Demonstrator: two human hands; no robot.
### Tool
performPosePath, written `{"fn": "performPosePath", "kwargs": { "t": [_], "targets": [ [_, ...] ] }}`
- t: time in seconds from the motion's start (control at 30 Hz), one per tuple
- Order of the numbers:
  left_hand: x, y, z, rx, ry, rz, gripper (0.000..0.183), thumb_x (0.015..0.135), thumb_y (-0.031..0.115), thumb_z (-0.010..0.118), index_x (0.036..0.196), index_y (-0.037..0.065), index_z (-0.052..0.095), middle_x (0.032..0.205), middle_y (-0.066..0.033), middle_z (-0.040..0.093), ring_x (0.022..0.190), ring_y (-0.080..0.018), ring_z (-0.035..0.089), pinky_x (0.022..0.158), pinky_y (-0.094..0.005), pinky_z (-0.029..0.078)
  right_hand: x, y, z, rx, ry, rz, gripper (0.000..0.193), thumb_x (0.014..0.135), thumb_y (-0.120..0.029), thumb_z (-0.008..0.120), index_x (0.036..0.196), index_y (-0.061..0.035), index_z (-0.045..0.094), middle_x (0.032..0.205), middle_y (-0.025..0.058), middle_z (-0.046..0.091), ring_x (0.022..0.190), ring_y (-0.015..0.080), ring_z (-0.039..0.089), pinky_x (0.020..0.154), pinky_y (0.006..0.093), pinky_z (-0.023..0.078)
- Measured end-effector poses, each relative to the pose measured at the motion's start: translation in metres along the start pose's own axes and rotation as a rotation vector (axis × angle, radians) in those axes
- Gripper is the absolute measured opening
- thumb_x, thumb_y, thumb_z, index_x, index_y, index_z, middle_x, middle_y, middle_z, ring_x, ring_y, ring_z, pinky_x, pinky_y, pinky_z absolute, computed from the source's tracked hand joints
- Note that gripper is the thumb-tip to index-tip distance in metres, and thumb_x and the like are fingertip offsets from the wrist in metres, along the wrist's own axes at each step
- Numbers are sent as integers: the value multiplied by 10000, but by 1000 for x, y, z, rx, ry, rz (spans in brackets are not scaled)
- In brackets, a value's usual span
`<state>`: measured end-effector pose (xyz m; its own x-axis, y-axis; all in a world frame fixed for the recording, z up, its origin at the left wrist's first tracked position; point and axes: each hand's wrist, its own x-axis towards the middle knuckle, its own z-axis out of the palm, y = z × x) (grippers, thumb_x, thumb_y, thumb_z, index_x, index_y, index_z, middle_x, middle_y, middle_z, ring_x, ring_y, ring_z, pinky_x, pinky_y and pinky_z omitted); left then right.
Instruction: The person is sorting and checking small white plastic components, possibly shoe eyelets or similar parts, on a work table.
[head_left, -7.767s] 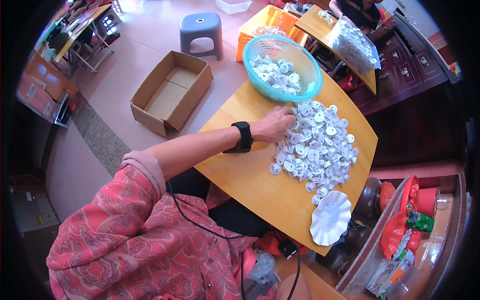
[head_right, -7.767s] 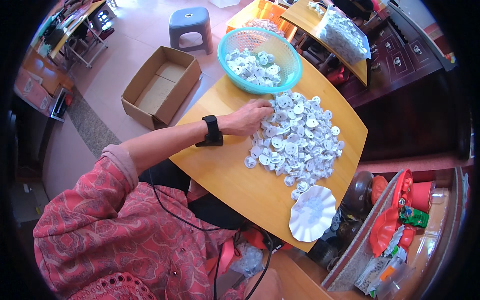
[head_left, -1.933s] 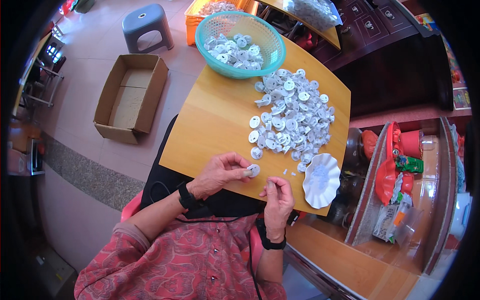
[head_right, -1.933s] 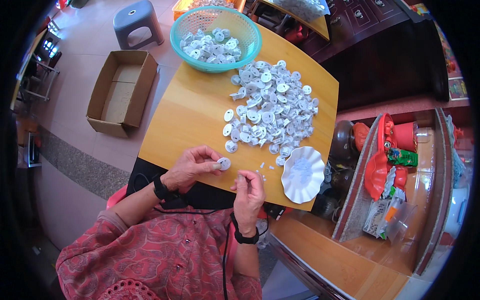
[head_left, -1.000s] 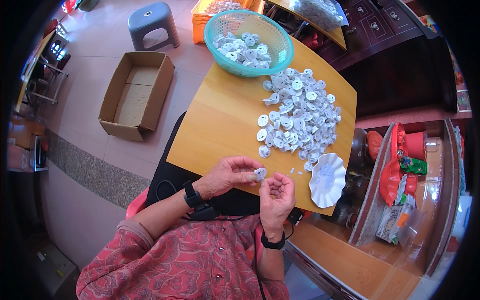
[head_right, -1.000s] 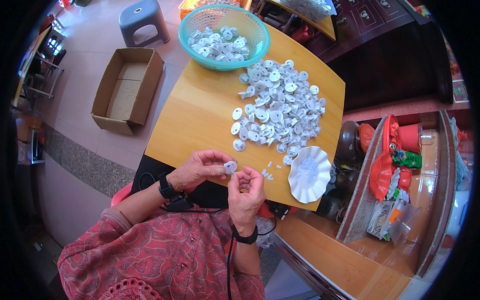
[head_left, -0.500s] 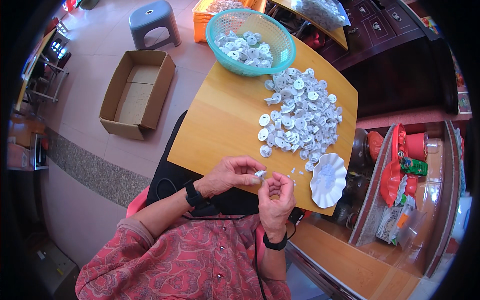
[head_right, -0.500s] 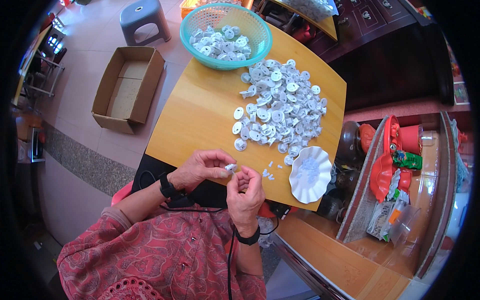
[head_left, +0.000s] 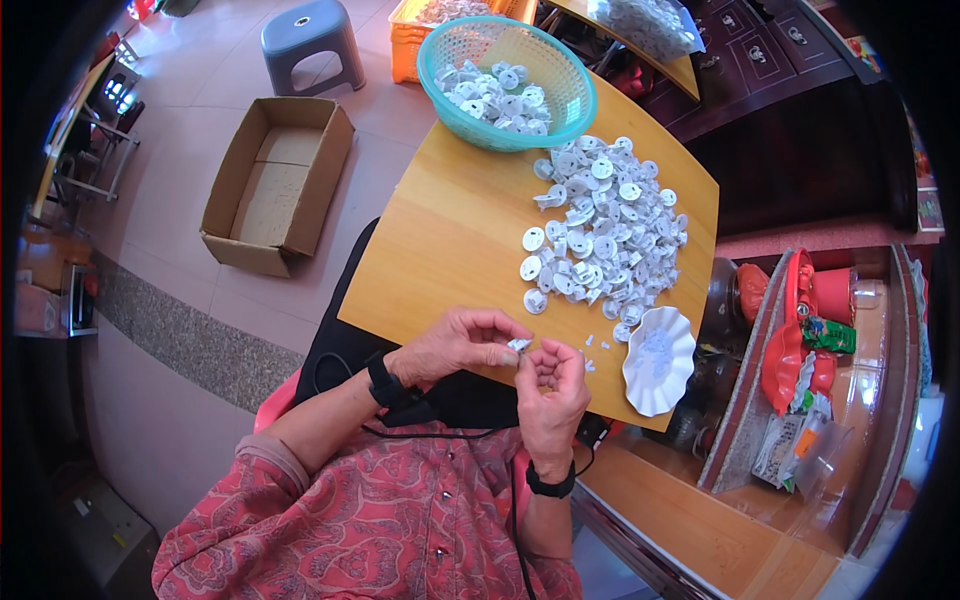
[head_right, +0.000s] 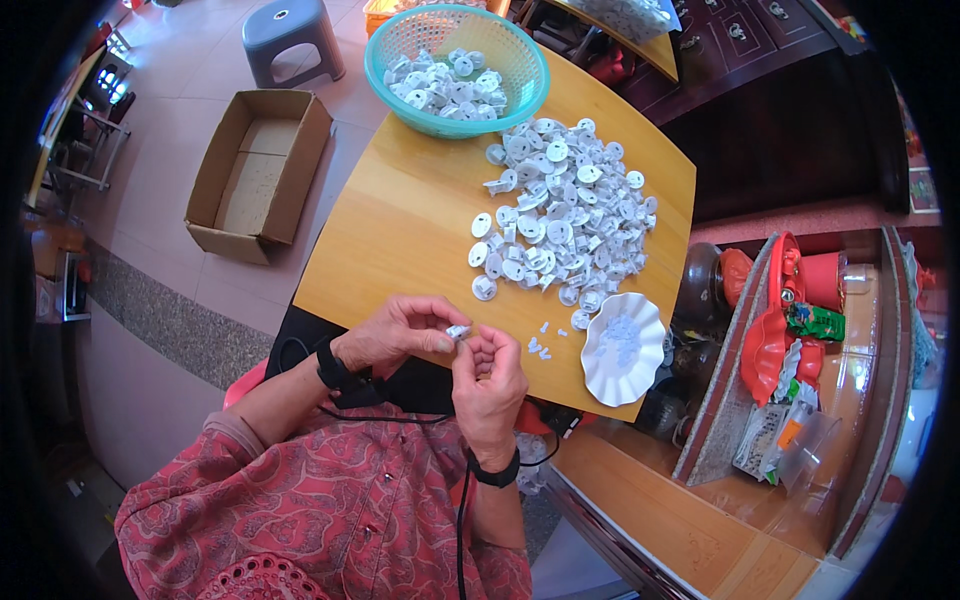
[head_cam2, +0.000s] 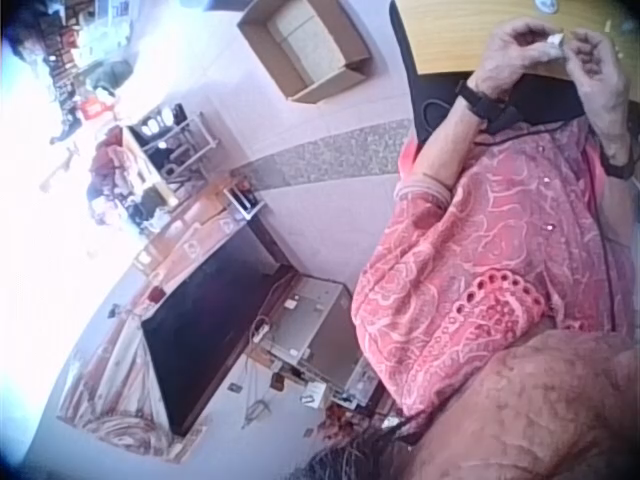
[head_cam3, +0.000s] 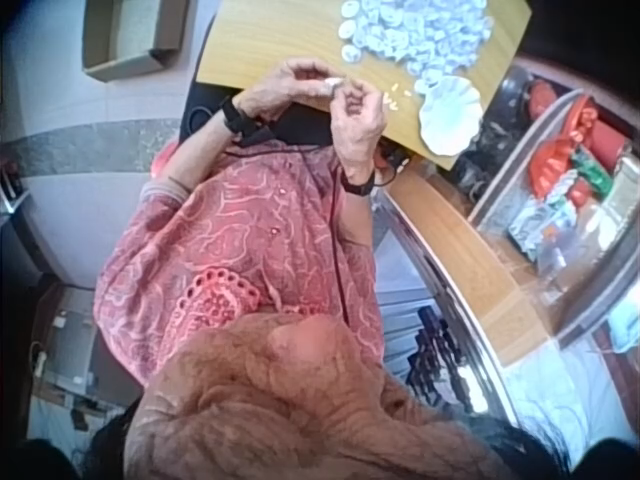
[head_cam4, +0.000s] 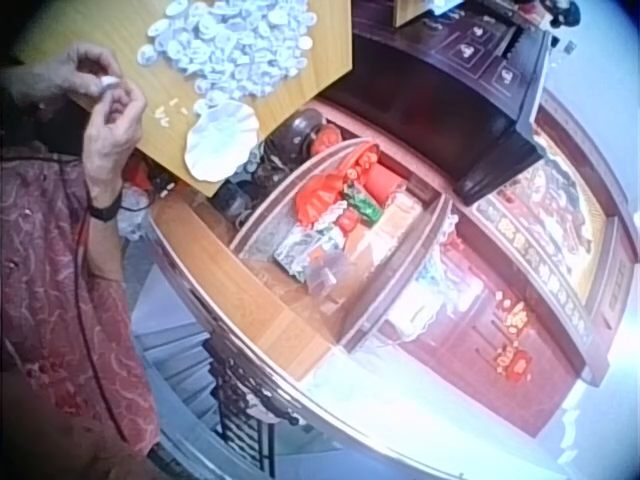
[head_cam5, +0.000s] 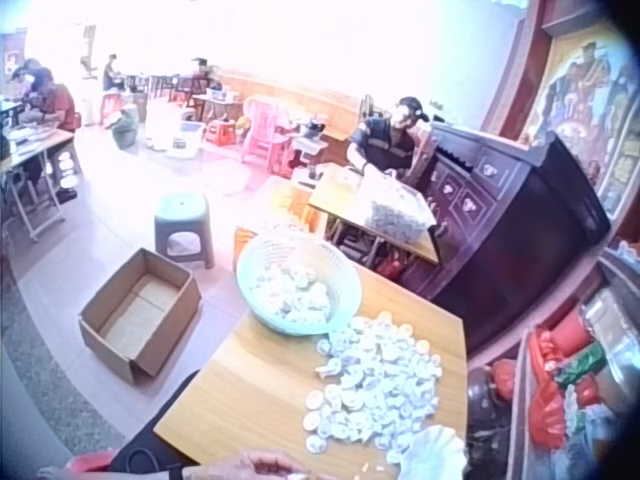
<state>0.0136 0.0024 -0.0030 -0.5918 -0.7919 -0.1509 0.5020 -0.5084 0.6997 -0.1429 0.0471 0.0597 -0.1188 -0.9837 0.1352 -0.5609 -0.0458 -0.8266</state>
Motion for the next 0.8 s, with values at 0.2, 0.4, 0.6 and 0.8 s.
{"fn": "performPosePath", "kwargs": {
  "t": [0.2,0.4,0.6,0.8],
  "targets": [
    [-1,-2,3,-31,87,-8,275,904,103,725,1165,30,672,1029,-4,691,945,-58,627,851,-215,509,-2,1,-4,172,25,87,280,874,13,684,1127,33,565,845,64,655,703,108,614,642,249,516],
    [-1,-3,4,-20,81,-27,285,902,114,730,1167,27,671,1022,-5,688,933,-58,626,839,-212,510,-4,3,0,118,30,57,252,877,7,679,1100,33,564,840,69,646,698,115,609,647,262,517],
    [-1,-5,3,-27,61,-12,283,903,114,730,1166,26,671,1015,2,684,928,-55,623,828,-207,513,-3,-4,3,77,15,80,219,869,19,681,1043,20,548,846,45,626,724,86,588,681,236,505],
    [-2,-2,10,-31,66,-14,270,912,107,717,1162,19,668,1004,-1,682,919,-53,621,828,-208,511,-3,-1,4,114,47,83,186,878,-14,678,1012,8,551,792,63,624,667,116,598,614,272,505]
  ]
}}
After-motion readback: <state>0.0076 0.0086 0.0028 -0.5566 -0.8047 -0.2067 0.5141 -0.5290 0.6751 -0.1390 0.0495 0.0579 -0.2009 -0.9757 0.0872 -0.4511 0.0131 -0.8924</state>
